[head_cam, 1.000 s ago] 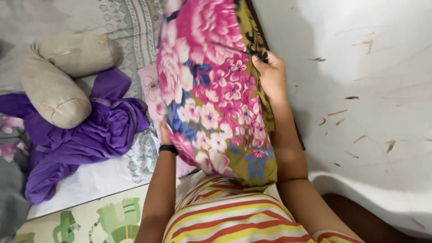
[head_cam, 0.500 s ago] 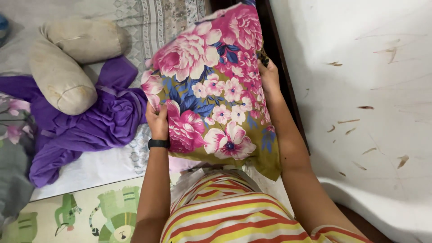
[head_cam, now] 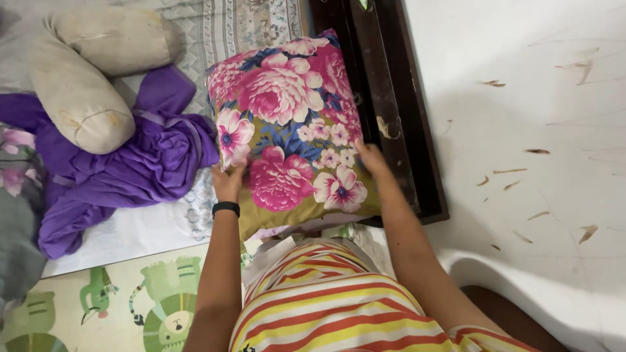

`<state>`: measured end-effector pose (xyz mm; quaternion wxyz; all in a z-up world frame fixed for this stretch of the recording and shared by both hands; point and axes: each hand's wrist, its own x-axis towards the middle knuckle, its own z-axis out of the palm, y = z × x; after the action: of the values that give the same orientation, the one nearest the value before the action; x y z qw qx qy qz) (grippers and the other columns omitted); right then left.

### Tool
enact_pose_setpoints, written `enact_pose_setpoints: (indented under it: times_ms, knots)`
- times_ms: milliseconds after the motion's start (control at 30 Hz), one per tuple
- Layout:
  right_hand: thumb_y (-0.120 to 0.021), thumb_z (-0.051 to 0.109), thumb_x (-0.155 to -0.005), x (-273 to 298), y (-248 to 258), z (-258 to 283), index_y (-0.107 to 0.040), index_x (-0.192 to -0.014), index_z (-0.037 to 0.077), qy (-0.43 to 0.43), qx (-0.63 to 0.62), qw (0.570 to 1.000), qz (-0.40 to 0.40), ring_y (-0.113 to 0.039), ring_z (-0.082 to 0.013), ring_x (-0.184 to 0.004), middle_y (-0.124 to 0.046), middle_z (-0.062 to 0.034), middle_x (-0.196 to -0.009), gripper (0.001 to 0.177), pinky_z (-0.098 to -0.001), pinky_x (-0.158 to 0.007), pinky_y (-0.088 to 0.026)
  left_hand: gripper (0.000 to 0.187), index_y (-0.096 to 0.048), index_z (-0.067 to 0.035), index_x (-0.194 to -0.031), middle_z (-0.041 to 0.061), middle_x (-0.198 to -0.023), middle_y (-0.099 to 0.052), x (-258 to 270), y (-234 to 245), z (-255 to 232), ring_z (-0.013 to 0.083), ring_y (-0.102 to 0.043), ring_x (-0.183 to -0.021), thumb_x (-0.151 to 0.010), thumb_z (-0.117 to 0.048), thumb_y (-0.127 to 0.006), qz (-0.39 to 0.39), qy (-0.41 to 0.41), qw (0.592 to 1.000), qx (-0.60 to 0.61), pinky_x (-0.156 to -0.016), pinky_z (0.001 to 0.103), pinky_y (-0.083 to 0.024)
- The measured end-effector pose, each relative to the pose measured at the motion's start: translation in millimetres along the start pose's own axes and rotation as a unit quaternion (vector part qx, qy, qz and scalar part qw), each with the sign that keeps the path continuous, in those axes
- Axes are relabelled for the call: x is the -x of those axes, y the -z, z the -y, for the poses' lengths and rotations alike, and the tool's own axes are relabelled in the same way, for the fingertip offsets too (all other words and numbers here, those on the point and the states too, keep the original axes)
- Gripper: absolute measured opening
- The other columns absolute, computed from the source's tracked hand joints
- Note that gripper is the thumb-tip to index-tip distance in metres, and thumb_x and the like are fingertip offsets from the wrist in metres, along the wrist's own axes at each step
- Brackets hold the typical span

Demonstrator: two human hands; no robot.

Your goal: Replacing the covers on bed pillows.

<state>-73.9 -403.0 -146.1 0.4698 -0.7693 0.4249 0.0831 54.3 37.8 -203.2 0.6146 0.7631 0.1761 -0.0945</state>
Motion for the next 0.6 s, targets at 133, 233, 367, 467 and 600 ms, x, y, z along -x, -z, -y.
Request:
enact_pose_setpoints:
  times_ms: [133, 233, 367, 467, 600]
  knots:
    - [-0.056, 0.071, -0.095, 14.3, -15.2, -29.7, -0.069, -0.122, -0.001, -0.044, 0.04, 0.998, -0.037, -0.065, -0.0323, -0.112, -0.07, -0.0219, -0.119, 0.077, -0.0427, -0.095, -0.049, 0.092, -0.047, 0.011, -0.133, 0.025, -0.127, -0.062, 5.5, 0.3, 37.1, 0.0292, -0.063, -0.111, -0.08, -0.046, -0.096, 0.048, -0.033, 0.997, -0.045, -0.095, 0.042, -0.05]
    - [-0.057, 0.068, -0.1, 13.6, -17.2, -48.7, -0.073, -0.115, -0.003, -0.03, 0.144, 0.985, -0.092, -0.066, -0.0411, -0.108, -0.068, -0.0283, -0.113, 0.074, -0.0459, -0.091, -0.049, 0.083, -0.059, 0.01, -0.123, 0.032, -0.114, -0.066, 17.2, 4.6, 20.0, 0.0436, -0.063, -0.106, -0.083, -0.054, -0.093, 0.025, -0.047, 0.984, -0.169, -0.087, 0.052, -0.048]
    - [-0.064, 0.04, -0.102, 28.6, -6.5, -19.0, -0.072, -0.094, -0.001, 0.127, 0.062, 0.973, -0.181, -0.065, -0.0345, -0.077, -0.069, -0.0246, -0.084, 0.043, -0.0443, -0.072, -0.05, 0.046, -0.072, 0.004, -0.095, 0.026, -0.085, -0.07, 25.1, 3.4, -41.8, 0.0374, -0.069, -0.08, -0.098, -0.042, -0.072, 0.041, -0.074, 0.981, -0.172, -0.076, 0.047, -0.051]
    - [-0.064, 0.026, -0.104, 49.6, 7.4, 39.9, -0.066, -0.089, -0.001, 0.279, 0.031, 0.921, -0.27, -0.06, -0.0325, -0.066, -0.064, -0.0233, -0.077, 0.031, -0.0433, -0.064, -0.048, 0.028, -0.069, 0.003, -0.095, 0.025, -0.08, -0.068, 35.9, -1.5, -111.0, 0.036, -0.068, -0.073, -0.101, -0.024, -0.066, 0.012, -0.171, 0.981, -0.093, -0.07, 0.044, -0.049]
    - [-0.061, 0.021, -0.101, 100.0, 25.8, 127.1, -0.067, -0.093, 0.0, 0.382, -0.018, 0.862, -0.334, -0.062, -0.0334, -0.06, -0.063, -0.021, -0.074, 0.023, -0.0431, -0.059, -0.049, 0.014, -0.066, 0.003, -0.101, 0.021, -0.084, -0.071, 61.8, -4.6, -193.7, 0.0316, -0.065, -0.073, -0.102, -0.01, -0.061, -0.039, -0.283, 0.957, 0.04, -0.071, 0.041, -0.052]
